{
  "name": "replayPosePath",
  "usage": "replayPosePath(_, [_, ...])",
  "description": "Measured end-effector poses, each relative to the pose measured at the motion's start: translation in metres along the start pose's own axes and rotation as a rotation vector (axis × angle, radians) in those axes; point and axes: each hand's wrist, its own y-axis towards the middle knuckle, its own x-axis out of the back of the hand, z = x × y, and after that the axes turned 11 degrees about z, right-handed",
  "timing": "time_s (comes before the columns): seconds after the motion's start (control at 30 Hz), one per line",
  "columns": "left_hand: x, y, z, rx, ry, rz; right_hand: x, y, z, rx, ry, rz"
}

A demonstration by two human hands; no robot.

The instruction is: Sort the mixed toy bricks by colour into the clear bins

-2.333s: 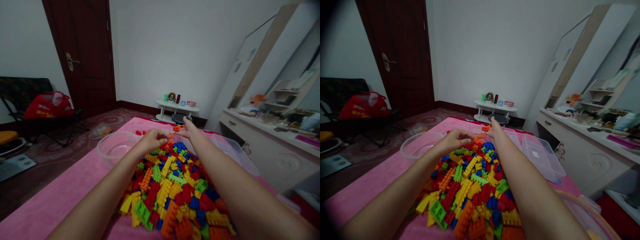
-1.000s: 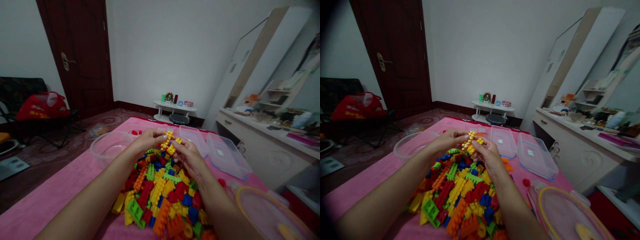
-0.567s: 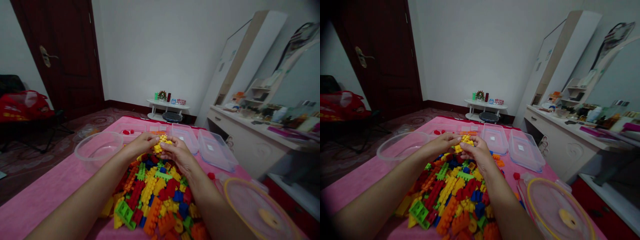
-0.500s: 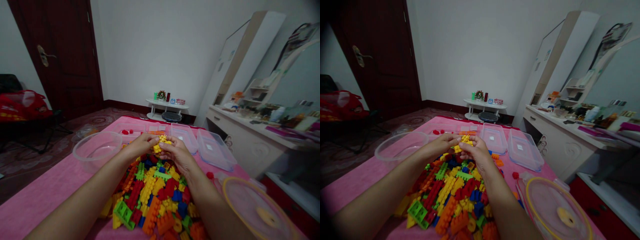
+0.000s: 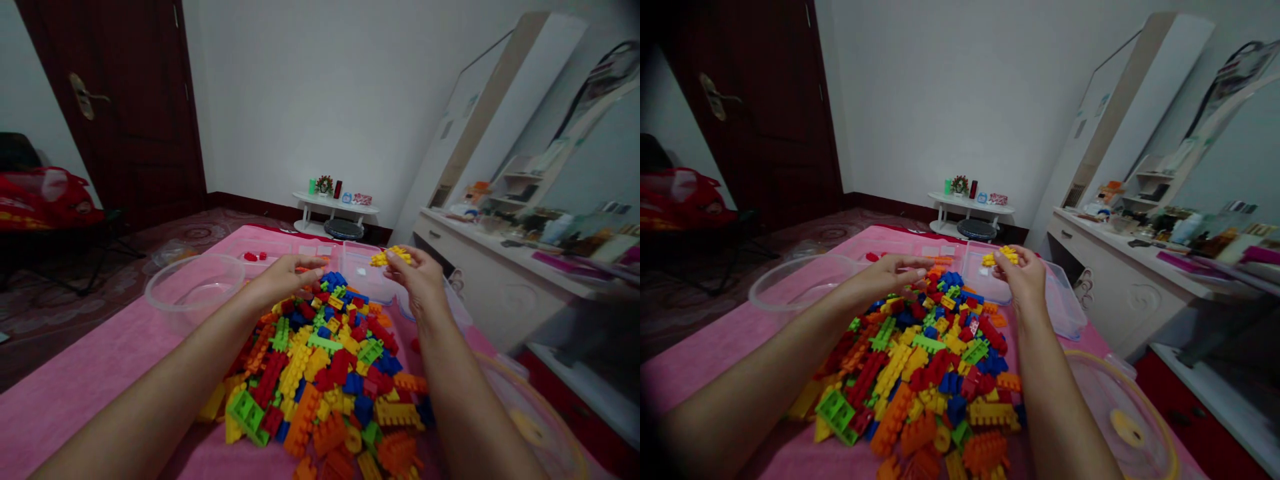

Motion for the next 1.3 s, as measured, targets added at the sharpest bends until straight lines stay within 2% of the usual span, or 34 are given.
replayPosePath(0.07, [-0.002, 0.0, -0.001, -0.002, 0.006, -0.017, 0.009, 0.013, -0.013, 0.081, -0.065, -0.096])
replayPosePath(0.1, [-0.003, 0.0, -0.001, -0.003, 0.008, -0.016, 0.012, 0.018, -0.02, 0.085, -0.131, -0.093])
replayPosePath(0.2, [-0.004, 0.001, 0.0, 0.004, 0.009, 0.0, 0.016, 0.027, -0.039, 0.013, -0.347, 0.01])
replayPosePath(0.27, [-0.003, 0.002, 0.001, 0.005, 0.013, 0.004, 0.015, 0.025, -0.042, -0.024, -0.401, 0.042])
replayPosePath(0.4, [0.002, 0.003, 0.004, -0.012, 0.058, 0.01, 0.012, 0.013, -0.022, 0.027, -0.393, 0.071])
replayPosePath(0.5, [0.006, 0.003, 0.007, -0.026, 0.086, 0.022, 0.02, 0.009, -0.001, 0.094, -0.424, 0.143])
replayPosePath(0.6, [0.007, 0.004, 0.008, -0.039, 0.074, 0.018, 0.045, 0.019, 0.004, 0.09, -0.758, 0.265])
replayPosePath(0.7, [0.005, 0.003, 0.005, -0.026, 0.057, 0.002, 0.079, 0.03, -0.008, -0.119, -1.276, 0.461])
replayPosePath(0.8, [0.002, 0.001, 0.0, -0.012, 0.059, 0.001, 0.108, 0.03, -0.026, -0.304, -1.534, 0.567])
replayPosePath(0.87, [0.001, 0.001, -0.003, -0.003, 0.052, 0.004, 0.119, 0.023, -0.035, -0.318, -1.579, 0.562])
replayPosePath(0.97, [0.002, 0.001, -0.002, 0.007, 0.043, -0.007, 0.124, 0.01, -0.039, -0.294, -1.65, 0.542])
replayPosePath(1.2, [0.004, 0.004, 0.006, -0.01, 0.059, 0.022, 0.117, -0.003, -0.028, -0.176, -1.767, 0.461])
replayPosePath(1.3, [0.004, 0.004, 0.006, -0.002, 0.055, 0.013, 0.113, -0.005, -0.026, -0.188, -1.803, 0.494])
